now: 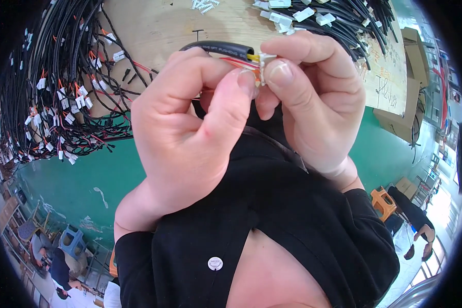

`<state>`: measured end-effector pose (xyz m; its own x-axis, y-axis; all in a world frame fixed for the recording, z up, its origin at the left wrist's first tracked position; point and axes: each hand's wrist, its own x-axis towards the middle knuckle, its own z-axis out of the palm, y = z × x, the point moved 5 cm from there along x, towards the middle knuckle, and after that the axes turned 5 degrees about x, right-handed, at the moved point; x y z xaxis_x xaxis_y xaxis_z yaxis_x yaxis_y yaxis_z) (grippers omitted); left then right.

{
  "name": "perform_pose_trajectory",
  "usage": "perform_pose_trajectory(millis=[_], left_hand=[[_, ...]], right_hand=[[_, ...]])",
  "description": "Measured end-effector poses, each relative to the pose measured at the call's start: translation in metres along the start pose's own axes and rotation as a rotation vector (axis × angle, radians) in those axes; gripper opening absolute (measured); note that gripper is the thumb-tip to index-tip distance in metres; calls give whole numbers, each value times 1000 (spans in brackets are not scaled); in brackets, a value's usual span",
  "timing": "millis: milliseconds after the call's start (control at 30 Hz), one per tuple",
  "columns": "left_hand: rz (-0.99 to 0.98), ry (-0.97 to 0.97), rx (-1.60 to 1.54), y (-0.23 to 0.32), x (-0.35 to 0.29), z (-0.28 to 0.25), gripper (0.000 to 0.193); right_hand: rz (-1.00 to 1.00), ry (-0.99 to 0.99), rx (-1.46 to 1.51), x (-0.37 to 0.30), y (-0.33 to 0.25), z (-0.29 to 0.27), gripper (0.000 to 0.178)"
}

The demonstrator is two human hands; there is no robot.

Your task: The person inserts wire terminals into plastic connector housings by hand to assemble wiring harnesses, picking up additional wires and connectors from the table.

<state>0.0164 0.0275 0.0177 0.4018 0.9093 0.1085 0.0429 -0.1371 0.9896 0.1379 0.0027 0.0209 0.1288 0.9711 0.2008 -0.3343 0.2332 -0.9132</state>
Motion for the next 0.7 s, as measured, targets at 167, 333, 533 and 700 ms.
perform_pose_trajectory(millis=[167, 333, 533, 700], left_hand=[[50, -10, -32, 0, 3, 3, 17], [0, 28, 33, 3, 2, 5, 14], [178, 62, 193, -1, -6, -7, 2], [439, 117, 479, 25, -8, -15, 30]], right_hand=[[-40, 17, 27, -1, 3, 2, 13], [-64, 43, 13, -2, 2, 3, 12], [165, 23, 40, 1, -2, -5, 11], [379, -268, -116, 13, -7, 4, 7]])
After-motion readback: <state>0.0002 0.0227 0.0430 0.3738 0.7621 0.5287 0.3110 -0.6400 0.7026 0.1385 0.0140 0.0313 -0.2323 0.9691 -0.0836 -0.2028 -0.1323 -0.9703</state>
